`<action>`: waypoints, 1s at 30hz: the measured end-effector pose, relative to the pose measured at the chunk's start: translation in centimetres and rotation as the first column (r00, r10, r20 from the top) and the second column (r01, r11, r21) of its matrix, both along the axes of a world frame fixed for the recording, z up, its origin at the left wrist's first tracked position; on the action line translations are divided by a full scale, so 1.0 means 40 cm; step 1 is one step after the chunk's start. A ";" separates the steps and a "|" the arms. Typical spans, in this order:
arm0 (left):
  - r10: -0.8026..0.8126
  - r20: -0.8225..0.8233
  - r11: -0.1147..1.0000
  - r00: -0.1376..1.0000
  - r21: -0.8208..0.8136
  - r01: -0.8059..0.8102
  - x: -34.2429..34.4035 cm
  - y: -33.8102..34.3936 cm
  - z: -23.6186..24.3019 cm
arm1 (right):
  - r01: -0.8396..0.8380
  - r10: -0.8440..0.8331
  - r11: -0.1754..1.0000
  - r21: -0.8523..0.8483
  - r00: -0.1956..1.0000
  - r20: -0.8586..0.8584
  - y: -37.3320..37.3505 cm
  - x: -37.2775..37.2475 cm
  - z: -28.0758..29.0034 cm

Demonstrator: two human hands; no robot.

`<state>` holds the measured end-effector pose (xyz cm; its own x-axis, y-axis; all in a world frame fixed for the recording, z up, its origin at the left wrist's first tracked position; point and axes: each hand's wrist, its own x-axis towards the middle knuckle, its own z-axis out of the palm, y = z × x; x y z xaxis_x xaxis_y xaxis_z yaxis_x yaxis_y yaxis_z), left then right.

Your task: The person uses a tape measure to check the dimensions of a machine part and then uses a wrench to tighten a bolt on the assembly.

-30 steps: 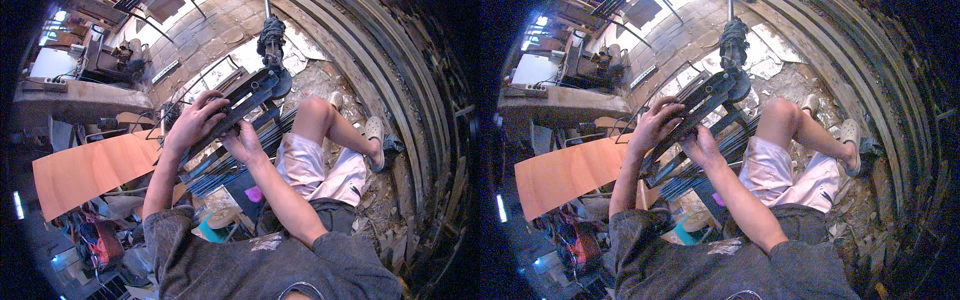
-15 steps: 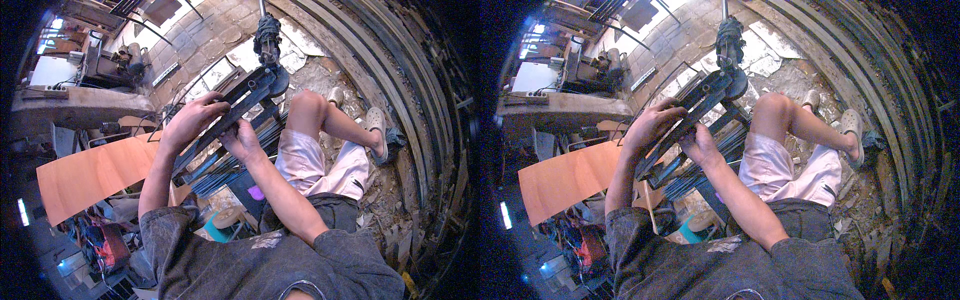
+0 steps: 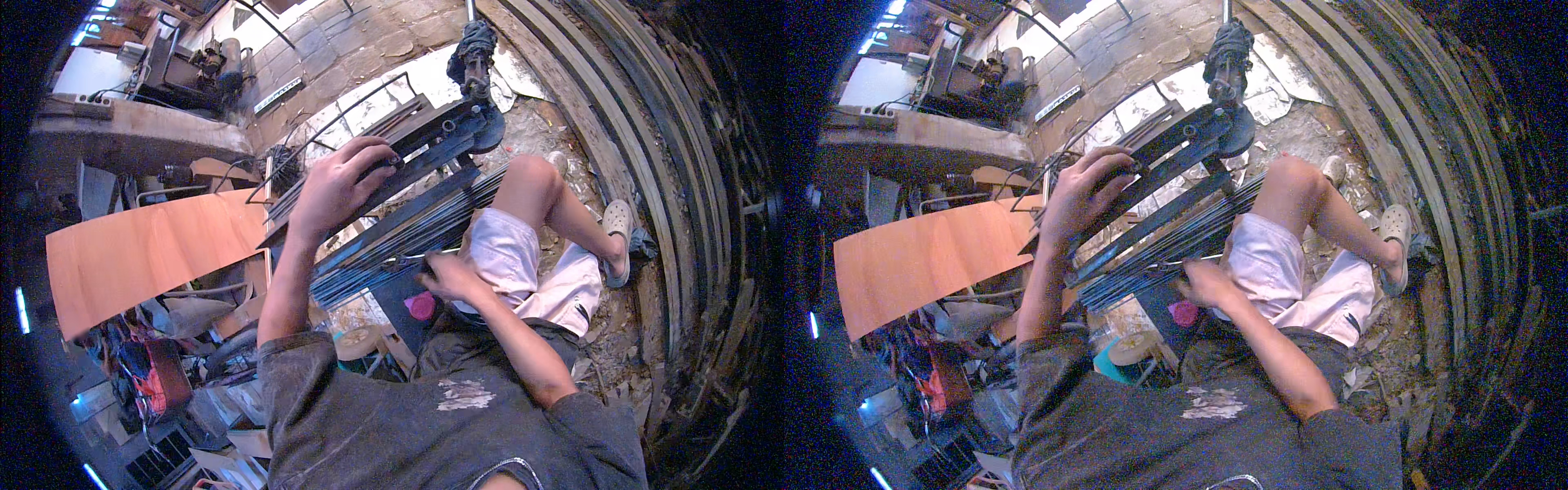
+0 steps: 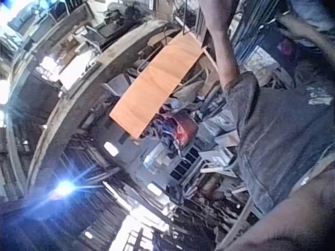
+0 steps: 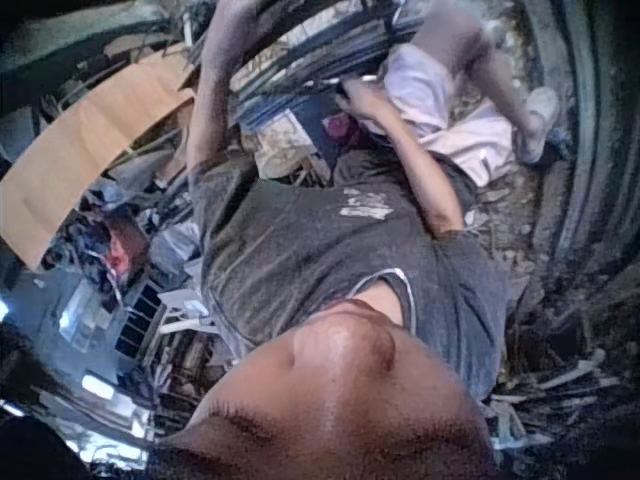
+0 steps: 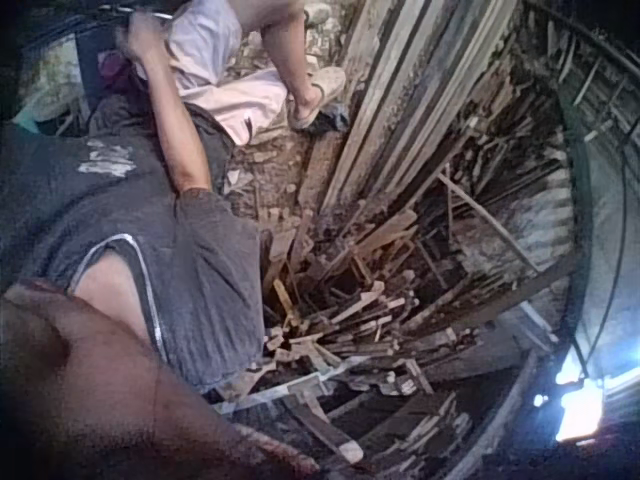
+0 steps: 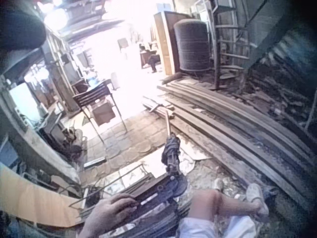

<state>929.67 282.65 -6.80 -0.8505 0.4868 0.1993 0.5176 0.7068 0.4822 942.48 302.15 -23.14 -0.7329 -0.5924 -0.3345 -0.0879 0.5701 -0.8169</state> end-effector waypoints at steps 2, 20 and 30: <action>0.020 -0.144 1.000 0.989 0.015 -0.018 0.004 0.004 -0.036 | 0.098 0.132 0.894 0.437 0.875 -0.466 -0.017 0.031 -0.077; 0.325 -0.311 0.929 0.893 0.280 -0.240 0.067 0.029 -0.012 | 0.024 -0.024 0.998 -0.052 1.000 0.006 -0.025 0.007 0.043; 0.217 -0.128 0.975 0.968 0.086 -0.207 0.097 0.011 0.001 | 0.568 -0.411 0.737 -0.367 0.807 0.424 0.073 -0.004 0.226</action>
<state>933.55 283.08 -6.75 -0.8951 0.2790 0.3478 0.4240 0.7738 0.4705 942.31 305.05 -14.10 -0.8739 -0.3150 -0.3701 0.3846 0.0173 -0.9229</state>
